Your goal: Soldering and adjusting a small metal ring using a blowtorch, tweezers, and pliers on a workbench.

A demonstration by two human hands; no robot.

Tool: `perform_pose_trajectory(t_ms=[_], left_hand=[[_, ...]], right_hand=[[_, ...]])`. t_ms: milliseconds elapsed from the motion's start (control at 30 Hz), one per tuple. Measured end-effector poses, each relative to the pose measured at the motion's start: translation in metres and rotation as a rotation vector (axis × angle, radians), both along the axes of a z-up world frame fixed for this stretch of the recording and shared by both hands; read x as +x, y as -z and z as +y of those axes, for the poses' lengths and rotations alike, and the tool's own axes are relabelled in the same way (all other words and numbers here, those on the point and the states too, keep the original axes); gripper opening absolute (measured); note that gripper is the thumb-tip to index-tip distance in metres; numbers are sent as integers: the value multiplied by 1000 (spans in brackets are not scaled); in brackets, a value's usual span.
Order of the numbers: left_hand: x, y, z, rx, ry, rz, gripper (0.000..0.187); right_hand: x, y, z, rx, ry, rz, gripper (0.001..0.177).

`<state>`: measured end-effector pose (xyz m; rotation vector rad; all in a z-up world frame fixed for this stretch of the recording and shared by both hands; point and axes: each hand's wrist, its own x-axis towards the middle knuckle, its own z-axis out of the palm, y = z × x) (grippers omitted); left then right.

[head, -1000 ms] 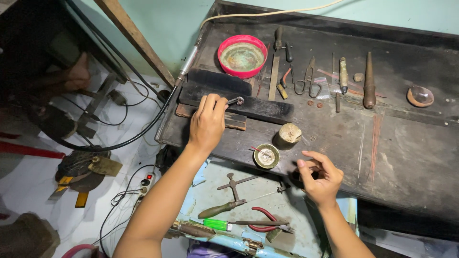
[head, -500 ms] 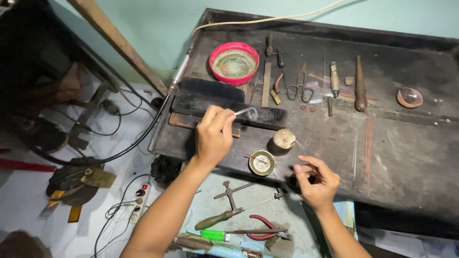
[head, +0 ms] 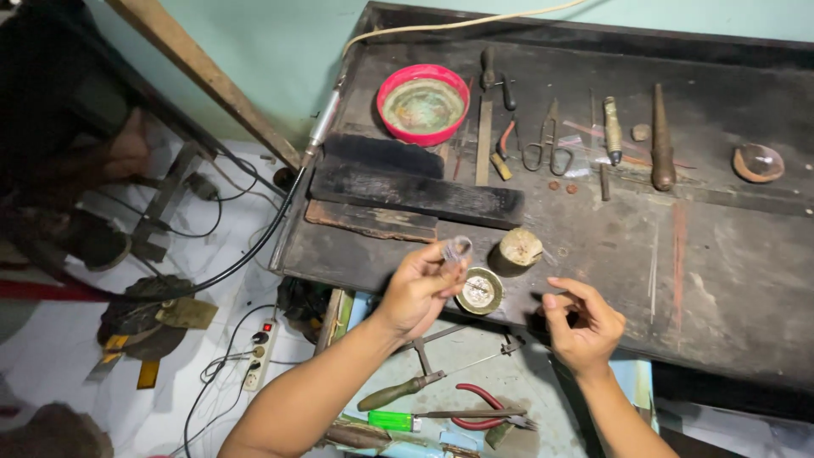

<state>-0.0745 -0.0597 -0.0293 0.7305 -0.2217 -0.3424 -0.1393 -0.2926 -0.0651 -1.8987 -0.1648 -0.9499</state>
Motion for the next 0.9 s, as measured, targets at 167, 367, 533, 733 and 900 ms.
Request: perform_pose_trajectory(t_ms=[167,367,533,733,900], left_hand=[[-11,1,-1,-130,137,97,7],[-23,-8,-6,-143,212,86,5],[-26,-14,-7,-153,227,51,6],[-25,-7,-7,-107,232,-24,10],[-25,-12,-7,-90,205,-80,15]], right_hand=[[0,0,2,17,-22,5,13],[-1,0,2,10,-12,2,12],[-1,3,1,12,-16,-2,13],[-1,3,2,17,-13,7,12],[-1,3,2,20,-15,12,11]])
